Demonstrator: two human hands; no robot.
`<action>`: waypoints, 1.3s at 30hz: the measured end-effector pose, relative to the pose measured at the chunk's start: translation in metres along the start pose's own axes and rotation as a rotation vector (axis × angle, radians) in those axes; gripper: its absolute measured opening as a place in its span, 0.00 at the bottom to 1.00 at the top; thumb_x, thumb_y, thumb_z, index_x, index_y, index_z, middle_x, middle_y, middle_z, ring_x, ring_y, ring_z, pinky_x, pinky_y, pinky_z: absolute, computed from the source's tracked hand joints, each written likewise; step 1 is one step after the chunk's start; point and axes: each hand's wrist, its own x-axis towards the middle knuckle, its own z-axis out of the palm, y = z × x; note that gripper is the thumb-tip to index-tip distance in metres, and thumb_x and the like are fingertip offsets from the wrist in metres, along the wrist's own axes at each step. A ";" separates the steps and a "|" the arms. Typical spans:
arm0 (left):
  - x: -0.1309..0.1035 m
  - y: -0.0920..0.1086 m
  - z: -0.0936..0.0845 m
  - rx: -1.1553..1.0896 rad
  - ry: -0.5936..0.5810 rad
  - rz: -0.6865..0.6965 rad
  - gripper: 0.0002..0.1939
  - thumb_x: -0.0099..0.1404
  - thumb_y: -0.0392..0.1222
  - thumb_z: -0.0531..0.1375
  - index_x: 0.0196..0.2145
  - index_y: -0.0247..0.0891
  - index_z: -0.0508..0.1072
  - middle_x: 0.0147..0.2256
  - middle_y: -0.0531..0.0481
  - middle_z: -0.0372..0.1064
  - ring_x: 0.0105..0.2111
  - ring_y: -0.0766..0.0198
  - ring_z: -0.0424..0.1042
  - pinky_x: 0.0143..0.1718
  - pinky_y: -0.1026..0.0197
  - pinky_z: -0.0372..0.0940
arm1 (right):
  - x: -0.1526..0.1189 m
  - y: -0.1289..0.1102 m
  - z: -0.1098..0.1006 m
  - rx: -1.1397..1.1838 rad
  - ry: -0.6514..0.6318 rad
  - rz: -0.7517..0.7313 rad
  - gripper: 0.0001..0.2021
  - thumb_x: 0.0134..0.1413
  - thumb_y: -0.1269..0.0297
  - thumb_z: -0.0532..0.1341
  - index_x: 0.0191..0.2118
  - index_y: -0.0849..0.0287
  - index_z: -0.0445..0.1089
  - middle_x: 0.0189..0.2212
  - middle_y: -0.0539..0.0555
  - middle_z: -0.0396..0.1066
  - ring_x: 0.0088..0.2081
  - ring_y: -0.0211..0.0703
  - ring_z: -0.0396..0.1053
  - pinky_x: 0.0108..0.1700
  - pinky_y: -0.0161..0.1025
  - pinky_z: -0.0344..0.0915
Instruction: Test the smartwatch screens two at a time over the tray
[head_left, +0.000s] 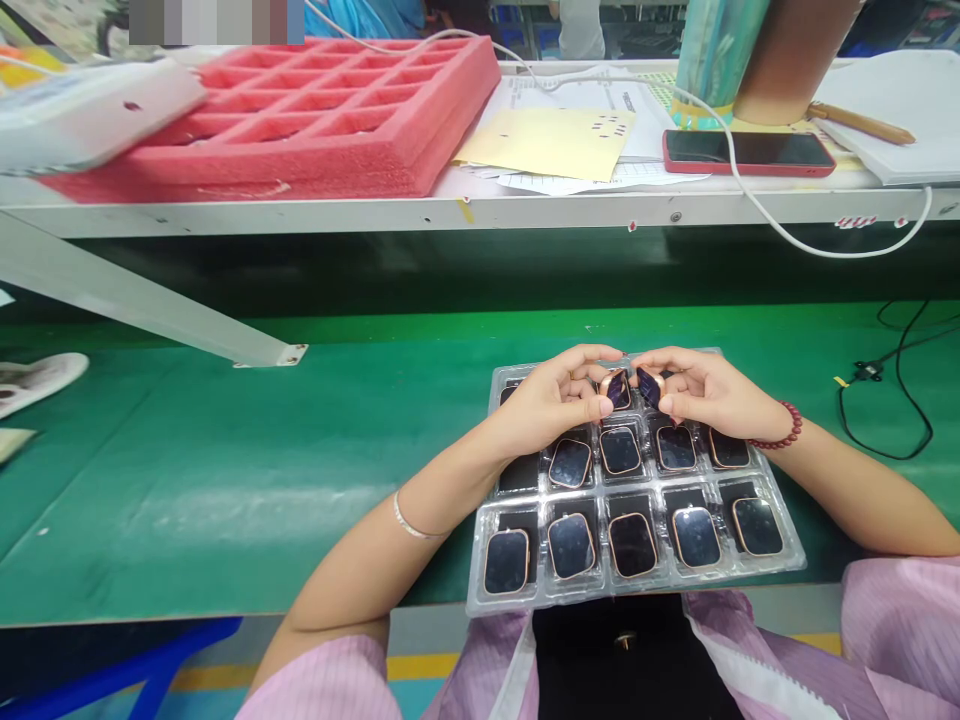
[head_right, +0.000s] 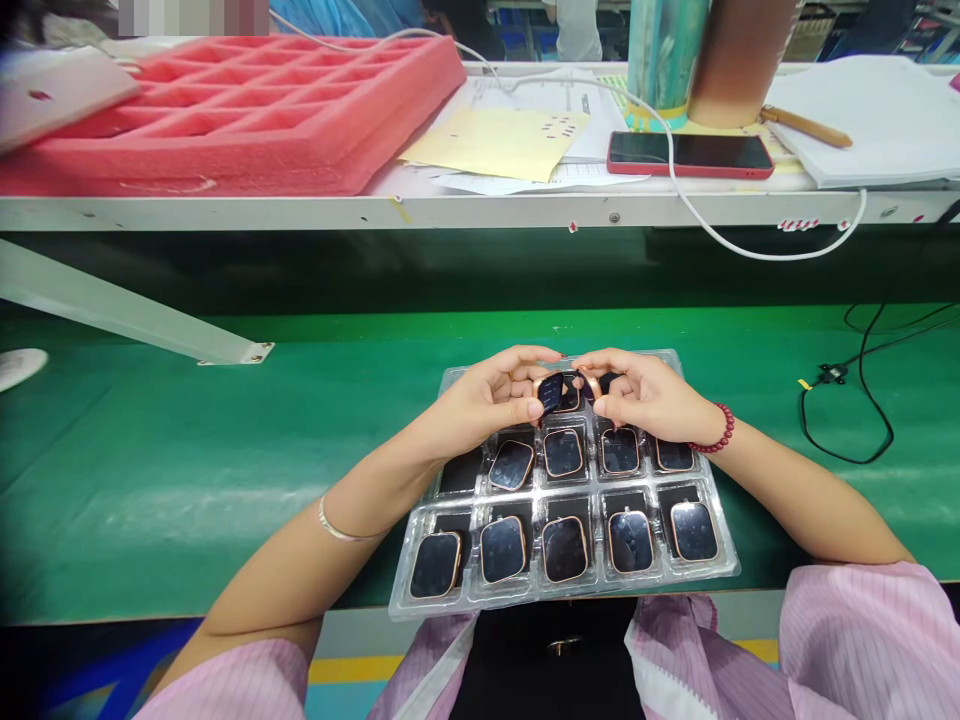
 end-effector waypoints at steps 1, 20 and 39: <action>0.000 0.000 0.000 0.002 0.001 -0.001 0.29 0.57 0.44 0.73 0.55 0.39 0.71 0.44 0.45 0.74 0.35 0.65 0.75 0.37 0.63 0.71 | 0.000 0.001 0.000 0.004 0.000 0.004 0.21 0.59 0.58 0.68 0.56 0.58 0.72 0.35 0.51 0.68 0.25 0.32 0.65 0.29 0.32 0.71; 0.000 0.007 0.007 0.070 0.141 0.002 0.17 0.57 0.33 0.66 0.45 0.35 0.71 0.35 0.51 0.75 0.31 0.68 0.75 0.37 0.63 0.70 | 0.000 -0.005 0.006 -0.044 0.083 0.053 0.16 0.54 0.71 0.64 0.50 0.59 0.72 0.38 0.55 0.77 0.34 0.40 0.78 0.32 0.35 0.76; -0.084 0.013 -0.018 1.115 0.241 0.099 0.11 0.69 0.45 0.57 0.34 0.39 0.77 0.38 0.47 0.76 0.41 0.57 0.74 0.43 0.55 0.68 | -0.018 -0.026 -0.049 -1.319 0.185 0.007 0.10 0.62 0.63 0.59 0.35 0.57 0.77 0.38 0.58 0.77 0.41 0.54 0.73 0.36 0.46 0.66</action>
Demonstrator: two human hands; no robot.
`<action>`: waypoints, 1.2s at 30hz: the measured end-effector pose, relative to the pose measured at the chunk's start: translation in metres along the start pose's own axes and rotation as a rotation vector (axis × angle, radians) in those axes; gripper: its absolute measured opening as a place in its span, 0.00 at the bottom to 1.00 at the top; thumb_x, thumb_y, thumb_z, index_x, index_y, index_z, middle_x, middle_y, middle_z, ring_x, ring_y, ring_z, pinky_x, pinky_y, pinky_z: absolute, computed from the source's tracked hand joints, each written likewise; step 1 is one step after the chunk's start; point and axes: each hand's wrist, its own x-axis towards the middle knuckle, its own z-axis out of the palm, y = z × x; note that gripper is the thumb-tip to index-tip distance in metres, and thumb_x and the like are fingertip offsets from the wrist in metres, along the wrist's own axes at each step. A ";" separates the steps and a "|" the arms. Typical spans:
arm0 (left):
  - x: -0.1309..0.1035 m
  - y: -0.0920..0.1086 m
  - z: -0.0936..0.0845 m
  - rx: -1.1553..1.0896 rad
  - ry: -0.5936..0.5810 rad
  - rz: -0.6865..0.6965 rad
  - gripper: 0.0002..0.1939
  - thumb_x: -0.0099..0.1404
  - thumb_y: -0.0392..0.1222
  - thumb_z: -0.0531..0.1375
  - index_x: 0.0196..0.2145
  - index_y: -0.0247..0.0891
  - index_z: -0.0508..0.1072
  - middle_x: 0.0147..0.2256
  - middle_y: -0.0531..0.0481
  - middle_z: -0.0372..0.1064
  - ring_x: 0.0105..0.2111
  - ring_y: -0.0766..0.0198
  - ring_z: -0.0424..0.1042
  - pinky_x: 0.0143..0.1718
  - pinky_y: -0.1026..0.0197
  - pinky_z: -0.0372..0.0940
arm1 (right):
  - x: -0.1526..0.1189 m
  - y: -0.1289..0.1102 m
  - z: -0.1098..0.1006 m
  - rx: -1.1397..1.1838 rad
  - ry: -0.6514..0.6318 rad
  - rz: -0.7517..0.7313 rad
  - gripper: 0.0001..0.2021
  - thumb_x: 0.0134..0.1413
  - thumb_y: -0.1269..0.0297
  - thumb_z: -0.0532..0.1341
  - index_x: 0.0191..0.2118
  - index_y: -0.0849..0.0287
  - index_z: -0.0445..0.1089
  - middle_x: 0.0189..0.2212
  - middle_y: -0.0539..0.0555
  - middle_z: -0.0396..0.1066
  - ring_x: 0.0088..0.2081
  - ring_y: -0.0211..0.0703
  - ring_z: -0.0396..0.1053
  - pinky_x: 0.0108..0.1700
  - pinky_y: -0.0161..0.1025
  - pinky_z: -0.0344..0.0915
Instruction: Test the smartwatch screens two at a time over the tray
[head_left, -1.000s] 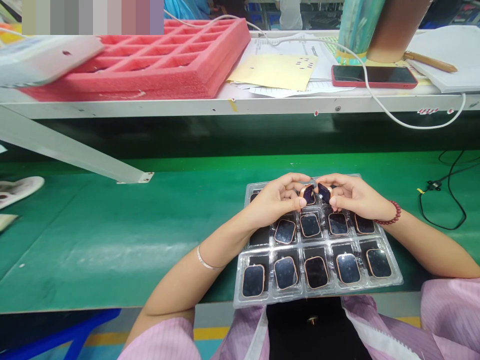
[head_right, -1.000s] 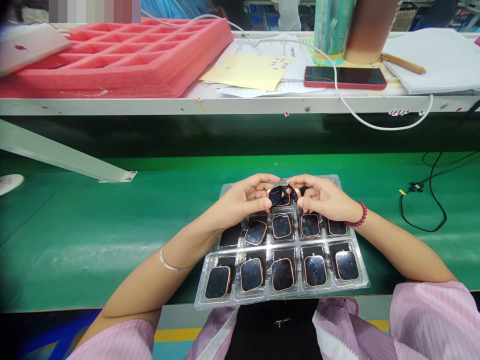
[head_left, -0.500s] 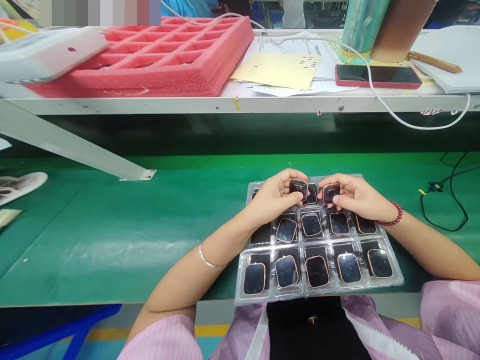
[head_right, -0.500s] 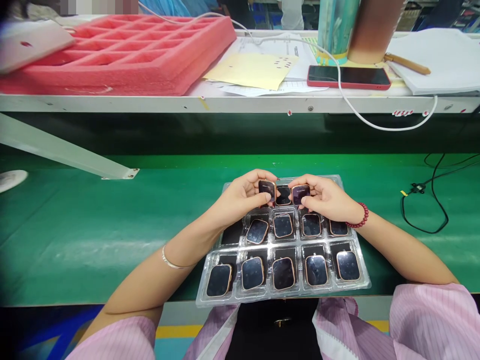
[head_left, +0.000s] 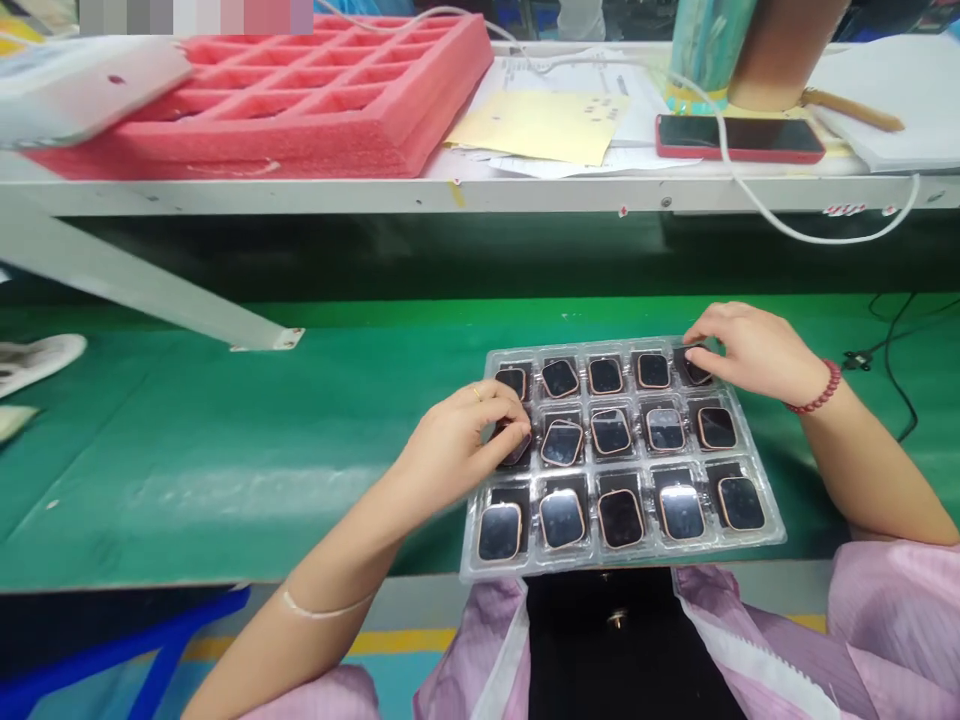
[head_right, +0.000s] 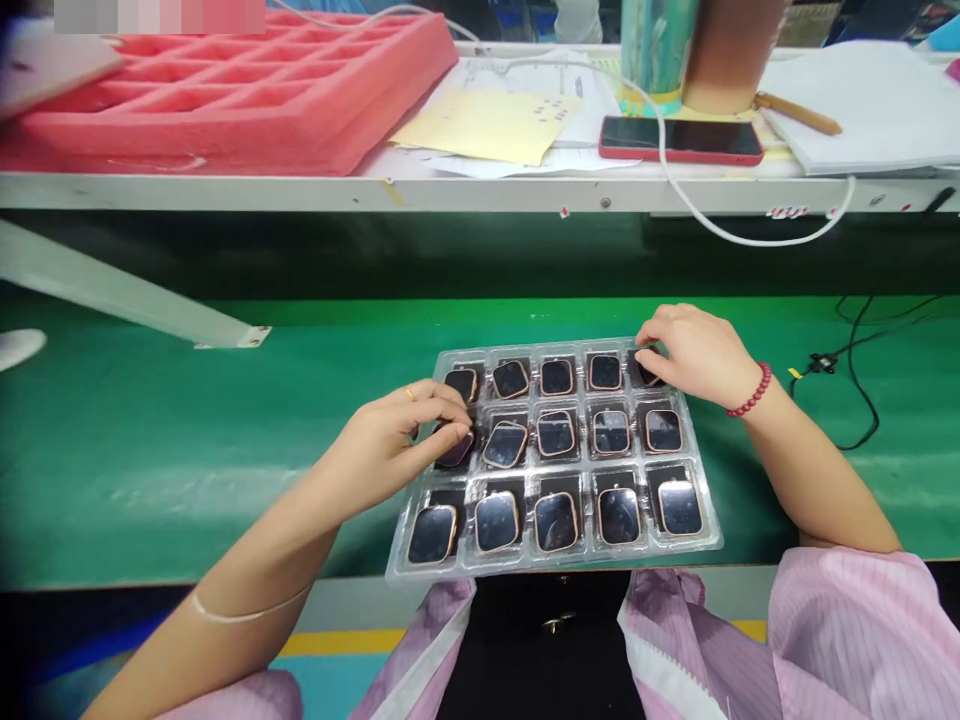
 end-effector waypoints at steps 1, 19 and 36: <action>-0.005 -0.001 0.002 0.063 0.045 -0.005 0.11 0.70 0.44 0.57 0.36 0.39 0.77 0.40 0.45 0.76 0.43 0.55 0.74 0.45 0.53 0.68 | -0.001 -0.004 0.001 -0.036 0.038 -0.033 0.10 0.63 0.63 0.59 0.37 0.57 0.78 0.39 0.59 0.77 0.42 0.56 0.72 0.37 0.47 0.66; 0.042 0.033 0.022 -0.674 -0.074 -0.026 0.08 0.64 0.41 0.63 0.39 0.37 0.71 0.36 0.47 0.78 0.32 0.63 0.76 0.35 0.61 0.71 | 0.004 -0.076 0.030 1.121 -0.115 -0.078 0.09 0.56 0.73 0.62 0.36 0.55 0.60 0.37 0.55 0.80 0.36 0.42 0.78 0.37 0.39 0.76; 0.069 0.010 0.036 -1.211 -0.269 -0.174 0.37 0.57 0.54 0.72 0.61 0.41 0.69 0.40 0.45 0.77 0.24 0.69 0.72 0.23 0.66 0.61 | 0.013 -0.040 0.043 1.604 -0.128 0.182 0.24 0.52 0.58 0.74 0.55 0.57 0.74 0.44 0.55 0.76 0.28 0.31 0.70 0.27 0.30 0.73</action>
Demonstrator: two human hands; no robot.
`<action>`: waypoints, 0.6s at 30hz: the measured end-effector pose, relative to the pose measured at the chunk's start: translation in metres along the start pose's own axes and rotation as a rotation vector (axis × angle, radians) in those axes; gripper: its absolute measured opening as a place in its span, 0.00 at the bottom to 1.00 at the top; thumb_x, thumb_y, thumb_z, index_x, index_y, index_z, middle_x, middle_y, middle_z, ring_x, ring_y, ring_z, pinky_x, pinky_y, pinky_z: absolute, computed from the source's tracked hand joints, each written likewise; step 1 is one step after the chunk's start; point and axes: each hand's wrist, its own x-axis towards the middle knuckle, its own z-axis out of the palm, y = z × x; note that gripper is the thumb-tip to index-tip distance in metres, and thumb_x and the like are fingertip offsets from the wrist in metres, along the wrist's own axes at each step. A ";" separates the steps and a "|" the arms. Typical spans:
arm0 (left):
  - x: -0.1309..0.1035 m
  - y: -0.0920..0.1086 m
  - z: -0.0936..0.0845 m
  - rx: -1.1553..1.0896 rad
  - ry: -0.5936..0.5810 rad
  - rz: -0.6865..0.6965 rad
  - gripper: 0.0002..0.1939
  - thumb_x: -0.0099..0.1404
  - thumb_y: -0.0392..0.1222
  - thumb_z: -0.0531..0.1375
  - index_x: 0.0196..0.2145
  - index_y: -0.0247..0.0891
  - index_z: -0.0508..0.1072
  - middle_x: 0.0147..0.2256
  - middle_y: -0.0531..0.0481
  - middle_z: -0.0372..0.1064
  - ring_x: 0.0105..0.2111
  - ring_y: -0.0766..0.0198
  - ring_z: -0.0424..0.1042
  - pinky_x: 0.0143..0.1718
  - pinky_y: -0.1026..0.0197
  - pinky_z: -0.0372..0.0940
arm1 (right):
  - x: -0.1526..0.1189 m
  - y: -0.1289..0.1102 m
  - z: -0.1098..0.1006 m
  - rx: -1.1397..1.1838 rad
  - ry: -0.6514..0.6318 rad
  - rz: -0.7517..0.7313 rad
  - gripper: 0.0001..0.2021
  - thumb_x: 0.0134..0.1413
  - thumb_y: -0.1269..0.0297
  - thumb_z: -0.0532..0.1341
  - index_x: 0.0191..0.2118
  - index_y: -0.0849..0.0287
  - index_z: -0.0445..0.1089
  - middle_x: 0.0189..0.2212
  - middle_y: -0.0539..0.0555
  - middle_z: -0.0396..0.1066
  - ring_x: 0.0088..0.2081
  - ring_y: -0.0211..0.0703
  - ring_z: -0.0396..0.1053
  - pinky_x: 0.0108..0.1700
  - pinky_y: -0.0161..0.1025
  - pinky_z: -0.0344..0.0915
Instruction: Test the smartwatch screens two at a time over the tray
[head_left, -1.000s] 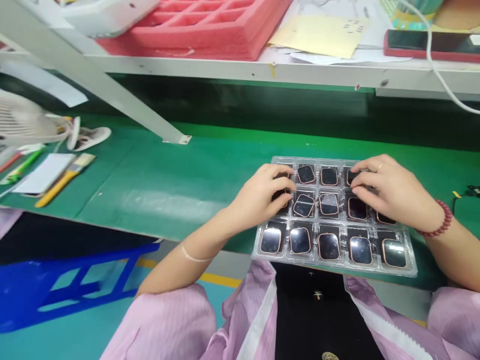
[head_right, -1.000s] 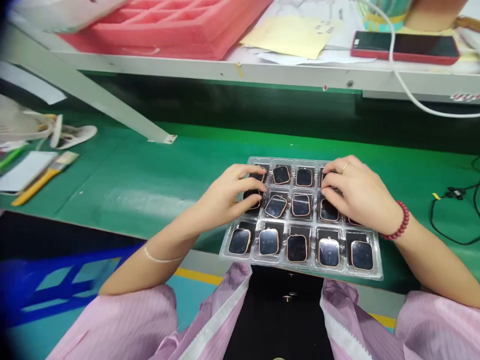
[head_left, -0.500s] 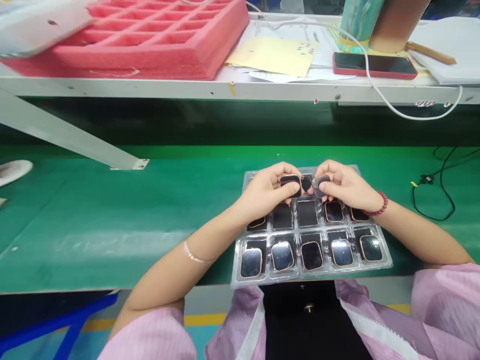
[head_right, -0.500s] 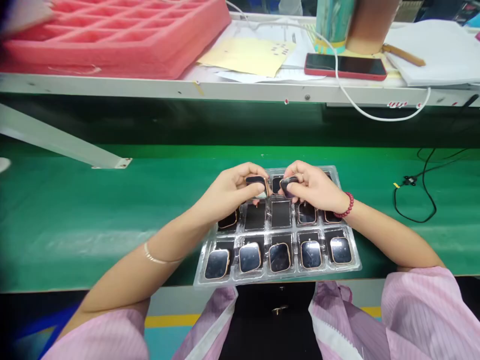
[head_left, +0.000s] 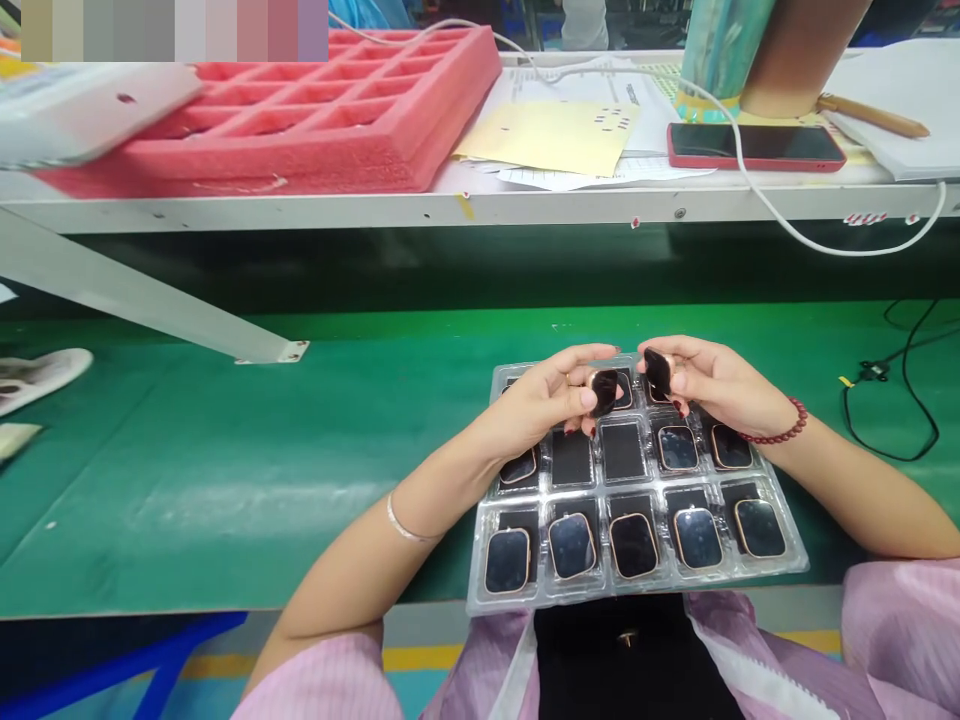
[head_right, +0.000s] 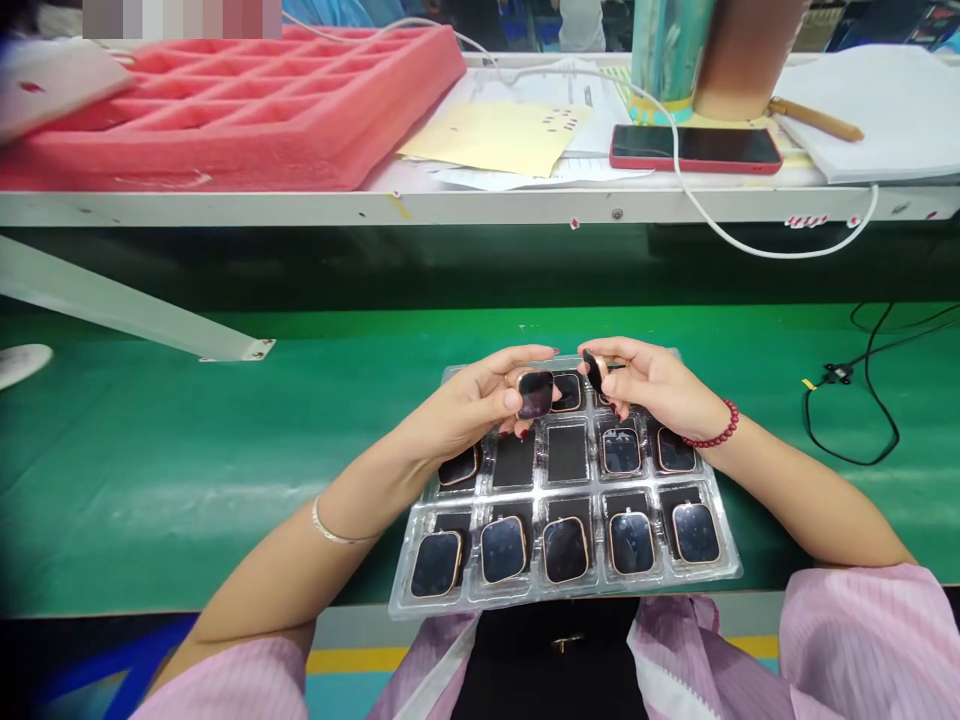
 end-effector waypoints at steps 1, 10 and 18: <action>0.000 0.000 0.000 0.010 -0.003 0.002 0.37 0.57 0.54 0.72 0.60 0.40 0.69 0.39 0.46 0.76 0.24 0.69 0.72 0.23 0.66 0.61 | -0.001 0.000 0.001 -0.023 -0.014 -0.007 0.25 0.53 0.58 0.73 0.55 0.58 0.73 0.44 0.55 0.76 0.27 0.31 0.70 0.28 0.30 0.73; -0.001 0.003 0.008 0.236 0.108 0.047 0.25 0.65 0.44 0.63 0.58 0.36 0.71 0.36 0.47 0.77 0.35 0.61 0.78 0.34 0.62 0.71 | -0.004 -0.004 0.012 -0.223 -0.012 -0.016 0.21 0.62 0.63 0.63 0.60 0.57 0.69 0.51 0.59 0.75 0.41 0.42 0.79 0.40 0.40 0.80; -0.002 0.000 0.010 0.271 0.122 0.045 0.20 0.64 0.41 0.63 0.53 0.35 0.73 0.38 0.45 0.79 0.36 0.58 0.79 0.31 0.63 0.69 | -0.007 -0.007 0.014 -0.310 0.009 -0.047 0.14 0.61 0.68 0.62 0.52 0.59 0.71 0.43 0.57 0.80 0.31 0.36 0.76 0.32 0.34 0.76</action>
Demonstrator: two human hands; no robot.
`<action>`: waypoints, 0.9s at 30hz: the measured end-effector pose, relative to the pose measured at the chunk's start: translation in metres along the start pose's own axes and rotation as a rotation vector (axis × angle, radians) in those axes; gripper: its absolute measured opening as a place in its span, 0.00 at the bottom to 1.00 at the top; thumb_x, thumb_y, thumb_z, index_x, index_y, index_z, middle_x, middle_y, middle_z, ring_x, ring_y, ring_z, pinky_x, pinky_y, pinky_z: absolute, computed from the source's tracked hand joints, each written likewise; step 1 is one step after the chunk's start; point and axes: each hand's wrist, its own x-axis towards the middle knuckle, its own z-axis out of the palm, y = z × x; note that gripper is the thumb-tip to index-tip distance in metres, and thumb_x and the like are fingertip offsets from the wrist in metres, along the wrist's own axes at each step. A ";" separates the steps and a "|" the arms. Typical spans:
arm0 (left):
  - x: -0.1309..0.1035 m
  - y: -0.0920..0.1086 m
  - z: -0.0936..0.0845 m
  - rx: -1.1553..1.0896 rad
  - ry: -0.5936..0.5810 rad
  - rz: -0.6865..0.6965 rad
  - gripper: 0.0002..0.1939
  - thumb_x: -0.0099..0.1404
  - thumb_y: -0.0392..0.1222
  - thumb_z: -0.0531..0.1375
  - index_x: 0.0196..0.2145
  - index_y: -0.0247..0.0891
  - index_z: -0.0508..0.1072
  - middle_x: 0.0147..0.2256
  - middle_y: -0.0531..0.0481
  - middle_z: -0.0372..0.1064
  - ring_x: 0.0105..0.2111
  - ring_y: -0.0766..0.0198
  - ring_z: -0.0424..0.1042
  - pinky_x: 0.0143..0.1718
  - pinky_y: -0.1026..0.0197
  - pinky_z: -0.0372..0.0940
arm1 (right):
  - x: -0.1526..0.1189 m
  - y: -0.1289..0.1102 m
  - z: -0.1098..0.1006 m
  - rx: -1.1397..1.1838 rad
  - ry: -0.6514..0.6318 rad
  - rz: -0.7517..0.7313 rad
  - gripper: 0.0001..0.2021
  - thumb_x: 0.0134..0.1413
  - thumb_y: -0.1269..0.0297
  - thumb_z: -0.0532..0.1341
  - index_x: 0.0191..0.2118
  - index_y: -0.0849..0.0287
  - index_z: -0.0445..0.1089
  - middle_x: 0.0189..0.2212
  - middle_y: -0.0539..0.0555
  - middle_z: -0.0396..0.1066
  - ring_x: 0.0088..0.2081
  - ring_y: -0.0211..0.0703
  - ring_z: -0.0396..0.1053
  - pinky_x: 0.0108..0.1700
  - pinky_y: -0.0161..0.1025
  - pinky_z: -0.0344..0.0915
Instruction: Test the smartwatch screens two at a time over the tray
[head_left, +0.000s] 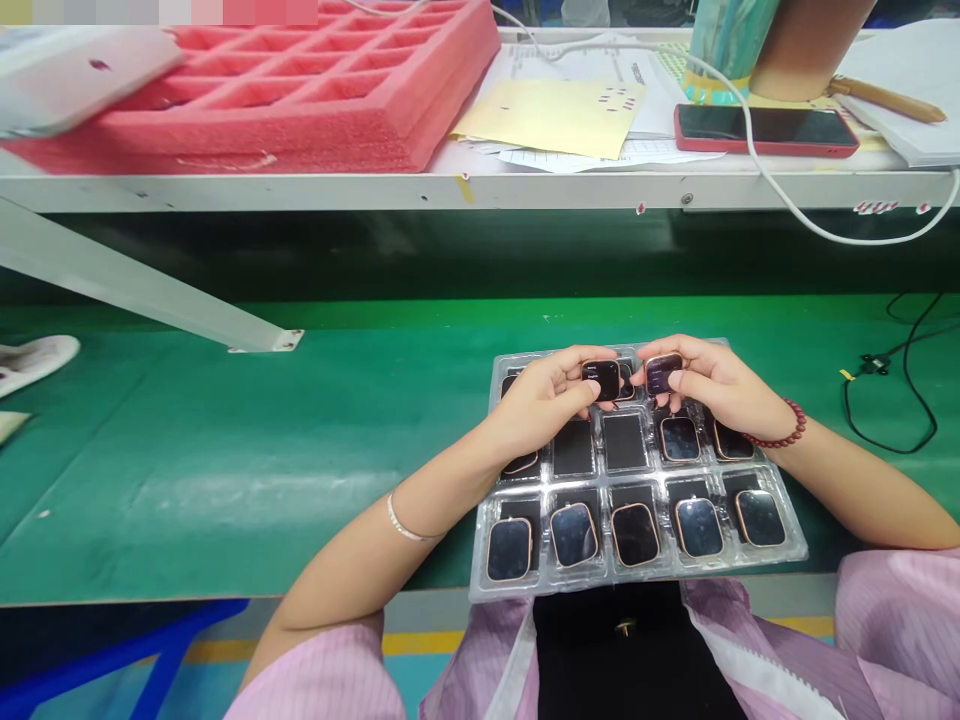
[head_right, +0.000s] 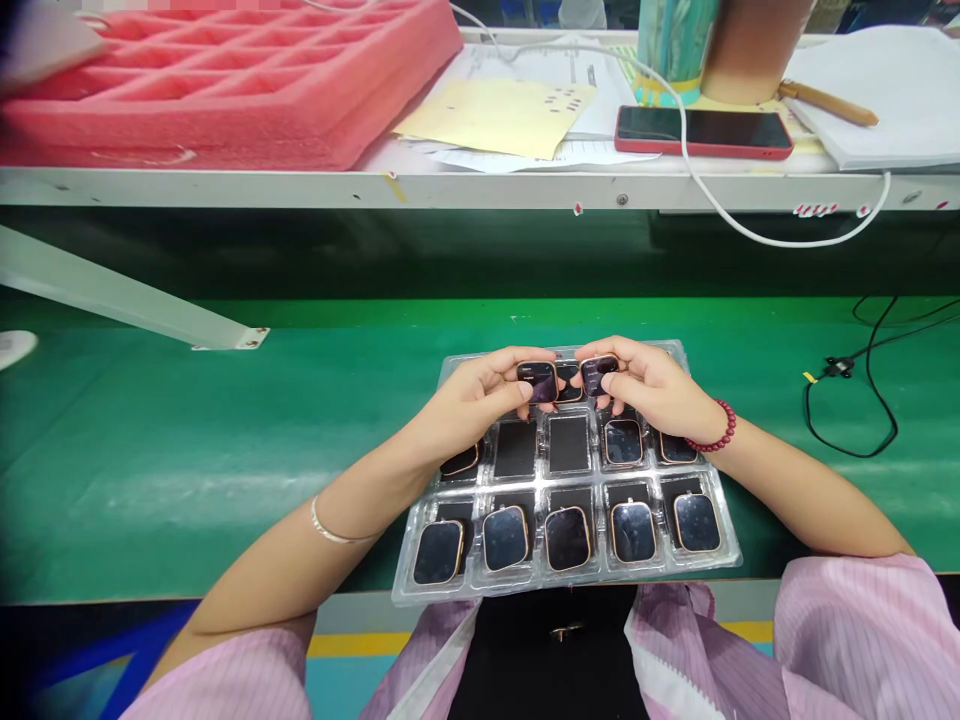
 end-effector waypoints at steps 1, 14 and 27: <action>0.000 0.000 0.000 -0.001 0.003 0.000 0.20 0.64 0.43 0.63 0.52 0.35 0.74 0.38 0.44 0.79 0.36 0.58 0.80 0.30 0.63 0.69 | 0.000 0.000 0.000 0.000 0.001 0.000 0.13 0.61 0.67 0.62 0.52 0.59 0.72 0.42 0.56 0.80 0.31 0.36 0.76 0.31 0.34 0.76; -0.002 0.003 0.001 -0.005 0.044 0.035 0.19 0.63 0.49 0.65 0.48 0.35 0.76 0.40 0.44 0.79 0.34 0.60 0.79 0.28 0.65 0.68 | -0.002 -0.001 0.002 0.023 0.029 -0.044 0.12 0.59 0.59 0.67 0.46 0.58 0.74 0.39 0.55 0.81 0.30 0.37 0.75 0.32 0.35 0.76; -0.001 0.005 0.005 0.010 0.053 0.059 0.14 0.60 0.40 0.64 0.44 0.35 0.74 0.43 0.44 0.77 0.35 0.62 0.78 0.34 0.62 0.74 | -0.002 0.004 0.002 -0.033 0.022 0.001 0.13 0.60 0.60 0.66 0.48 0.59 0.74 0.39 0.57 0.81 0.29 0.37 0.75 0.32 0.36 0.77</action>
